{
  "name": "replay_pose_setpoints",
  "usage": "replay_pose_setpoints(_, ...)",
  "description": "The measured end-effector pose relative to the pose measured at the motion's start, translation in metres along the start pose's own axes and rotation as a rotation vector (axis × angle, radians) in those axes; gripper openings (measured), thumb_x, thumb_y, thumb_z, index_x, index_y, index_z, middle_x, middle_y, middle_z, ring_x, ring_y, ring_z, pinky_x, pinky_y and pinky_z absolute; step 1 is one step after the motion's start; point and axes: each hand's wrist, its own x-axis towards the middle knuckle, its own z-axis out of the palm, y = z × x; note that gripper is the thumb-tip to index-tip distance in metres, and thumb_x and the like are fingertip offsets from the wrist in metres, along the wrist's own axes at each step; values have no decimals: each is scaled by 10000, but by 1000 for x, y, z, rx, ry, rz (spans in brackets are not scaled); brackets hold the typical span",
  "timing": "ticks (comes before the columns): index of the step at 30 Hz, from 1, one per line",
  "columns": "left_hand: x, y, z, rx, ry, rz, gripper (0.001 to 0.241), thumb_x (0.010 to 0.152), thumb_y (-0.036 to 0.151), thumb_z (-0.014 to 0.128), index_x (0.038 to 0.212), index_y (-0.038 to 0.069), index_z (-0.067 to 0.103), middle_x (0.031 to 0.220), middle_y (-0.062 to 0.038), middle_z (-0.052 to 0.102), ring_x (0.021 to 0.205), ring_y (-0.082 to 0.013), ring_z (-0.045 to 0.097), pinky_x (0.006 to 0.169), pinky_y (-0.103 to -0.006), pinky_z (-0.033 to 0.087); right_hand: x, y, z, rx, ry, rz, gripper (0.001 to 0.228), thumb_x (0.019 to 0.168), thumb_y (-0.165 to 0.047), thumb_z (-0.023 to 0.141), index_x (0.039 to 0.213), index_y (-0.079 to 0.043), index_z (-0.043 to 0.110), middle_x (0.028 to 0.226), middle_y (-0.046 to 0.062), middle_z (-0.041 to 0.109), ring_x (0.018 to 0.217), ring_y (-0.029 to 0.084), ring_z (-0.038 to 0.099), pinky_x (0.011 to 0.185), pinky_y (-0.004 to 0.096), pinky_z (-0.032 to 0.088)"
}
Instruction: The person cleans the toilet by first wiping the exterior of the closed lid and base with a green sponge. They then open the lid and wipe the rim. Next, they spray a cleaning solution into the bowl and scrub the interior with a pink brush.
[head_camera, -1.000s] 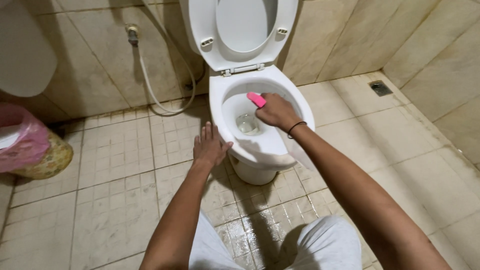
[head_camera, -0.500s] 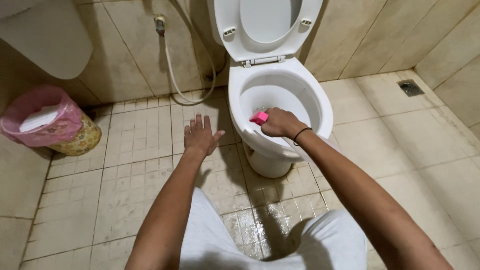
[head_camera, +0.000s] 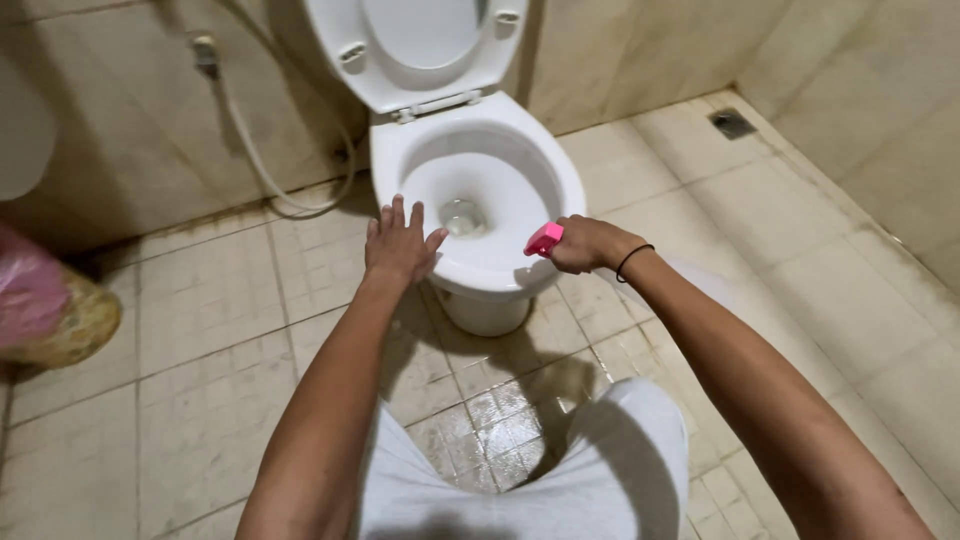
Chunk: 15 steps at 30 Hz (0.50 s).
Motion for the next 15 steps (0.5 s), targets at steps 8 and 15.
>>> replay_pose_setpoints(8,22,71,10,13,31,168,705,1043,579,255,1623,186,178,1707,-153,64,1561,-344,136,1237,-546,157,-47,55,-20,-193,81,338,343,874,-278,524,1030,-69,747,1051,220,748,986,402,695,882,499,555)
replay_pose_setpoints(15,31,108,12,51,54,264,701,1049,598,260,1624,202,213,1708,-147,94,1558,-350,154,1244,-540,144,-51,85,-21,-120,275,400,294,821,-222,535,942,-46,738,968,232,732,926,427,683,833,518,548)
